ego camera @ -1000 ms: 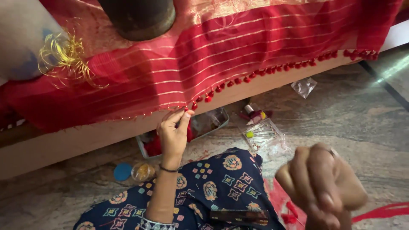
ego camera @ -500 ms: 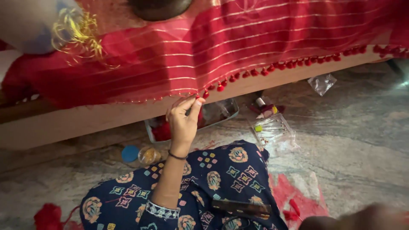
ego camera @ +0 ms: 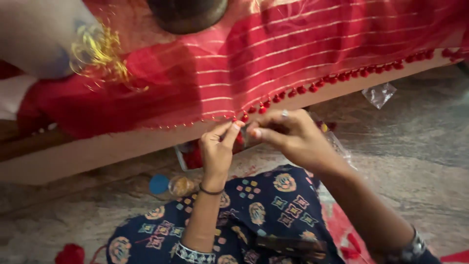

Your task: Sewing red pom-poms onto the decorative edge of a red and gold fabric.

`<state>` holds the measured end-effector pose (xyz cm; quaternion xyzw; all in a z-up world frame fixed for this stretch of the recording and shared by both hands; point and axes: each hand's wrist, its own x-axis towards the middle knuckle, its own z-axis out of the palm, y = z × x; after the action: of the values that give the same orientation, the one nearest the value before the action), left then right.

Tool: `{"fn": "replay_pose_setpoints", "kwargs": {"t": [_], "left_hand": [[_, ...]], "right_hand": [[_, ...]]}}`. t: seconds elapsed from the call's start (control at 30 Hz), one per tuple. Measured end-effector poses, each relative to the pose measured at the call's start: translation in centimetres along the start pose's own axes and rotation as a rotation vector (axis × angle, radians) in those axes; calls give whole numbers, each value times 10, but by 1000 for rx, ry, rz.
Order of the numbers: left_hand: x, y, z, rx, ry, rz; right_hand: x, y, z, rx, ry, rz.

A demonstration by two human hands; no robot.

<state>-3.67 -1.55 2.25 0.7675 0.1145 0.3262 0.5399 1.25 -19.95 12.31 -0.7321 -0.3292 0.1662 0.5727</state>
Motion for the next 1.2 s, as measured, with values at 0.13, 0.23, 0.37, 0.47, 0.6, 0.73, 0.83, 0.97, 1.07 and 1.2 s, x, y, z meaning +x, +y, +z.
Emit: {"fn": "replay_pose_setpoints", "kwargs": {"t": [0.13, 0.23, 0.37, 0.47, 0.6, 0.73, 0.83, 0.97, 1.07, 1.2], "left_hand": [[6, -25, -5, -357, -157, -275], [9, -33, -9, -448, -210, -329], [13, -28, -9, -512, -232, -348], [7, -29, -8, -427, -196, -280], [-1, -2, -9, -59, -67, -80], [-17, -3, 5, 335, 181, 194], [-21, -6, 9, 372, 269, 205], [-16, 12, 3, 441, 346, 159], [-13, 21, 0, 519, 360, 242], [-12, 0, 5, 467, 341, 210]], "right_hand": [[37, 48, 20, 7, 91, -73], [44, 48, 28, -249, 182, -102], [51, 52, 34, -552, 283, -295], [54, 52, 29, -493, 210, -382], [68, 31, 14, -634, 107, -509], [102, 0, 24, -805, 48, -693], [131, -8, 45, -832, -227, -829], [163, 18, 60, -1317, -626, -540], [146, -1, 45, -1063, -492, -763], [92, 18, 32, -755, -126, -990]]}}
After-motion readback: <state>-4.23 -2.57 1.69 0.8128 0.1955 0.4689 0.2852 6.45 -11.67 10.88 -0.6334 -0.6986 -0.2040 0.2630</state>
